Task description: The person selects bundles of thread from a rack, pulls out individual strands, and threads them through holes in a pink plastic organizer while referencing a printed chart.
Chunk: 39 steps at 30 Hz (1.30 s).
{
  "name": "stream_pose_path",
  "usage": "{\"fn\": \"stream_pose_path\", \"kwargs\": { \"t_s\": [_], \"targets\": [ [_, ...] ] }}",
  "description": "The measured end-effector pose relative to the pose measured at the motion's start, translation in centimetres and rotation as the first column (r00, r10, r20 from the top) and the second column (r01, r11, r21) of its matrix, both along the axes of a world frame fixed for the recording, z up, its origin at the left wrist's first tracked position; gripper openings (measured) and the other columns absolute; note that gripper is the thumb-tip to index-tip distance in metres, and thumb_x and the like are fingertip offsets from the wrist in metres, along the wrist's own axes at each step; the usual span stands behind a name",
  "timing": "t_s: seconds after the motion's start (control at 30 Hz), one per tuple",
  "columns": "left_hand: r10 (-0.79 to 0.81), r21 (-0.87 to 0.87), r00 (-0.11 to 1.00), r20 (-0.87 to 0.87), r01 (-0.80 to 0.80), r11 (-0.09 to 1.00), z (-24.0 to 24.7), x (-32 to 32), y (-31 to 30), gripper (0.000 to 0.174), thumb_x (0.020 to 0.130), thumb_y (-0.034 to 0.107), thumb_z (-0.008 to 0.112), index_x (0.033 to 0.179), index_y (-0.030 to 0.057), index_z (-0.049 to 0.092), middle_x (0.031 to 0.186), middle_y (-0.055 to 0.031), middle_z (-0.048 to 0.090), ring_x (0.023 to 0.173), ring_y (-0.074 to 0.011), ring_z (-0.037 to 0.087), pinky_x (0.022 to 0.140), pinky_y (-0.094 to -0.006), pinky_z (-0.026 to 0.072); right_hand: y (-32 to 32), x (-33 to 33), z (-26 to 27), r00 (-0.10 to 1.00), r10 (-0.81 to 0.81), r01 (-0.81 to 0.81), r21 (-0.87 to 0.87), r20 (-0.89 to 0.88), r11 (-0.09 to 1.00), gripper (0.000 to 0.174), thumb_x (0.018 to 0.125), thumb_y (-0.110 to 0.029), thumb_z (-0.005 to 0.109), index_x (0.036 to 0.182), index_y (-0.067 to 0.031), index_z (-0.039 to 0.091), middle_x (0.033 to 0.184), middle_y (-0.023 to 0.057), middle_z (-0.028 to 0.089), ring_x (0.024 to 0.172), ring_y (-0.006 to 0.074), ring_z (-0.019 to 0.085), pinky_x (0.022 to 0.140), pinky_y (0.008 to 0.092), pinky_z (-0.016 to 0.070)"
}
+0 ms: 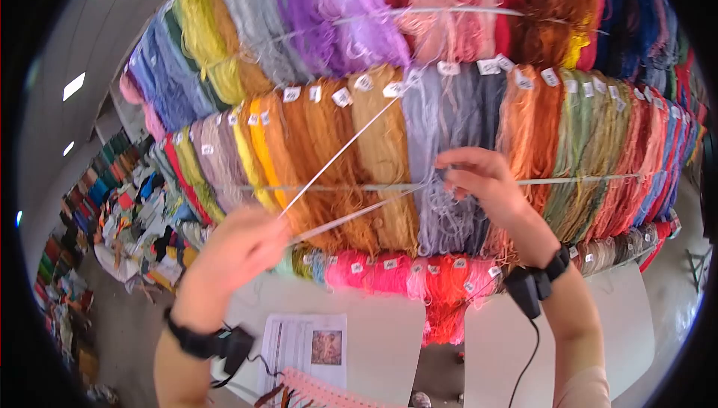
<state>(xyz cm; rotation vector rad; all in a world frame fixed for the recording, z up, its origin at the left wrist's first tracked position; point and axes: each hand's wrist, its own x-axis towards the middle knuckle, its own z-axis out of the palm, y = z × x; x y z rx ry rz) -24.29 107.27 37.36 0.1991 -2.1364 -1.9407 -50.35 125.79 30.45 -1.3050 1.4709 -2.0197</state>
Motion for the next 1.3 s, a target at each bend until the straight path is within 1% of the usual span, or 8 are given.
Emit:
{"fn": "stream_pose_path", "kwargs": {
  "t_s": [0.1, 0.2, 0.43, 0.67, 0.83, 0.93, 1.17, 1.3],
  "targets": [
    [0.403, -0.064, 0.873, 0.276, -0.402, 0.914, -6.4, 18.0, -6.9, 0.031, 0.076, 0.013, 0.055, 0.048, 0.0051, 0.045, 0.043, 0.0026, 0.035, 0.037, -0.0059, 0.030, 0.036, -0.0220, 0.0210, 1.6, 1.3, -1.4, 0.999, 0.033, -0.029, 0.105, -0.038, 0.994, 0.012, 0.077, -0.003, 0.054, 0.088, 0.0016, 0.059, 0.073, 0.0041, 0.058, 0.062, 0.0079, 0.053, 0.054, 0.0201, 0.0416],
    [0.889, -0.562, 0.263, 0.374, -0.698, 0.443, -13.5, 37.9, -9.8, 0.017, 0.069, 0.010, 0.057, 0.056, -0.0004, 0.059, 0.044, 0.0008, 0.042, 0.038, -0.0073, 0.037, 0.037, -0.0219, 0.0250, 0.3, 5.3, -1.5, 0.983, 0.162, -0.139, 0.233, -0.084, 0.963, 0.010, 0.077, 0.000, 0.054, 0.086, 0.0025, 0.058, 0.071, 0.0032, 0.057, 0.061, 0.0068, 0.052, 0.052, 0.0198, 0.0416],
    [0.868, -0.720, 0.401, 0.291, -0.505, 0.475, -6.4, 38.6, 1.7, 0.027, 0.075, 0.016, 0.058, 0.057, -0.0024, 0.049, 0.045, -0.0009, 0.037, 0.045, -0.0045, 0.034, 0.041, -0.0240, 0.0266, -12.2, 26.8, -0.3, 0.518, 0.515, -0.592, 0.148, -0.683, 0.792, 0.024, 0.068, 0.003, 0.057, 0.091, -0.0041, 0.056, 0.074, 0.0075, 0.057, 0.062, 0.0154, 0.055, 0.052, 0.0263, 0.0433],
    [0.875, -0.424, 0.422, 0.238, -0.765, 0.484, -5.4, 42.2, 4.1, 0.018, 0.077, 0.018, 0.060, 0.069, 0.0014, 0.064, 0.050, 0.0039, 0.045, 0.045, -0.0030, 0.034, 0.040, -0.0210, 0.0234, -19.8, 50.1, -2.1, -0.010, 0.960, -0.861, 0.485, 0.280, -0.150, 0.024, 0.076, -0.007, 0.058, 0.096, 0.0049, 0.054, 0.075, 0.0069, 0.058, 0.054, 0.0111, 0.054, 0.047, 0.0210, 0.0435],
    [0.873, 0.081, 0.469, 0.134, -0.883, 0.462, -7.9, 49.8, 4.8, 0.019, 0.081, 0.016, 0.056, 0.078, -0.0023, 0.061, 0.049, 0.0067, 0.037, 0.043, -0.0016, 0.027, 0.040, -0.0187, 0.0187, -20.9, 52.6, 0.4, 0.029, 0.970, -0.923, 0.379, 0.242, -0.067, 0.013, 0.073, -0.010, 0.058, 0.065, 0.0000, 0.058, 0.056, 0.0061, 0.055, 0.044, 0.0101, 0.050, 0.043, 0.0223, 0.0406],
    [0.892, 0.298, 0.452, -0.024, -0.848, 0.438, -10.6, 51.0, 4.8, 0.020, 0.082, 0.017, 0.055, 0.082, -0.0029, 0.060, 0.049, 0.0078, 0.032, 0.043, -0.0020, 0.024, 0.040, -0.0194, 0.0164, -22.1, 52.3, 2.3, -0.109, 0.962, -0.961, 0.221, 0.249, -0.166, 0.014, 0.080, -0.011, 0.054, 0.082, 0.0024, 0.056, 0.068, 0.0059, 0.056, 0.055, 0.0063, 0.051, 0.041, 0.0176, 0.0374],
    [0.896, 0.321, 0.428, 0.116, -0.870, 0.374, -18.1, 47.3, 3.4, 0.019, 0.083, 0.018, 0.054, 0.081, -0.0002, 0.057, 0.053, 0.0048, 0.039, 0.044, -0.0030, 0.029, 0.041, -0.0189, 0.0198, -22.7, 46.9, 8.4, -0.313, 0.809, -0.949, -0.203, 0.498, -0.241, 0.025, 0.089, -0.013, 0.038, 0.098, 0.0092, 0.046, 0.076, 0.0096, 0.054, 0.062, 0.0118, 0.055, 0.055, 0.0199, 0.0498],
    [0.868, 0.080, 0.466, 0.170, -0.885, 0.459, -19.8, 42.0, 2.4, 0.016, 0.084, 0.016, 0.051, 0.085, 0.0010, 0.058, 0.060, 0.0023, 0.046, 0.054, -0.0054, 0.040, 0.051, -0.0198, 0.0306, -23.2, 39.1, 6.7, -0.162, 0.870, -0.981, -0.174, 0.465, -0.090, 0.021, 0.089, -0.009, 0.038, 0.097, 0.0090, 0.044, 0.091, 0.0126, 0.050, 0.090, 0.0206, 0.049, 0.090, 0.0319, 0.0358]
  ]
}}
